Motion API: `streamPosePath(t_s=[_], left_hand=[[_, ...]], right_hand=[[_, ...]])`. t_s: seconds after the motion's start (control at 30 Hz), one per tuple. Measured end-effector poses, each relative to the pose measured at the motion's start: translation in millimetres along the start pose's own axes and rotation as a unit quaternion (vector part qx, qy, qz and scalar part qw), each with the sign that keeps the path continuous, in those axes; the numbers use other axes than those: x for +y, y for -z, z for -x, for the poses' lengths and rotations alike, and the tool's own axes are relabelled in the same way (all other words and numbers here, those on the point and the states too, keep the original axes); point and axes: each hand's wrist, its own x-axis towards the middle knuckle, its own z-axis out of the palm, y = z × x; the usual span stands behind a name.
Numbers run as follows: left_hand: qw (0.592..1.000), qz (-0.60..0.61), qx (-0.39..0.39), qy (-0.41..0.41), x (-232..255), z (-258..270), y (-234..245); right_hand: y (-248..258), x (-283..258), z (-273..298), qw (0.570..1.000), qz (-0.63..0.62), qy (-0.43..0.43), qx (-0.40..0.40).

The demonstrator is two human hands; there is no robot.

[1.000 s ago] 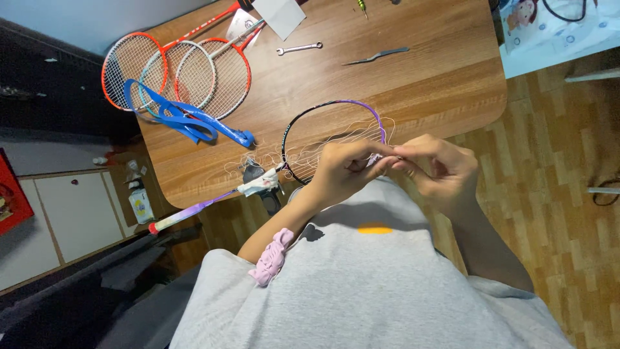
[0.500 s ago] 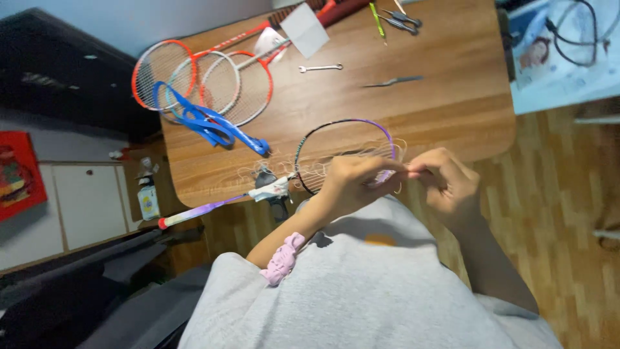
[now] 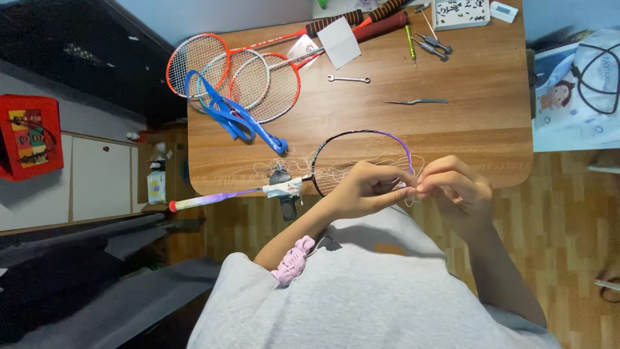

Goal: Threading and untangling strings for a badminton racket on a stringing jig.

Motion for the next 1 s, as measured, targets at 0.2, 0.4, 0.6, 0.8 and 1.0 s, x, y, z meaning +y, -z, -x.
streamPosePath(t_s=[0.2,0.4,0.6,0.8,1.0], left_hand=[[0.999,0.015,0.017,0.04,2,5,-3],[0.987,-0.09,0.134,-0.023,-2,4,-10],[0.974,-0.13,0.179,-0.059,4,2,-9],[0.965,-0.182,0.172,-0.076,3,3,-6],[0.978,-0.122,0.167,-0.025,-4,5,-2]], right_hand=[[-3,12,11,0.997,0.01,-0.074,-0.007],[-30,-4,7,0.99,0.062,-0.069,0.111],[-34,-9,11,0.955,0.263,-0.017,0.133],[-33,-8,9,0.958,0.225,-0.129,0.127],[-36,-8,6,0.968,0.216,-0.052,0.114]])
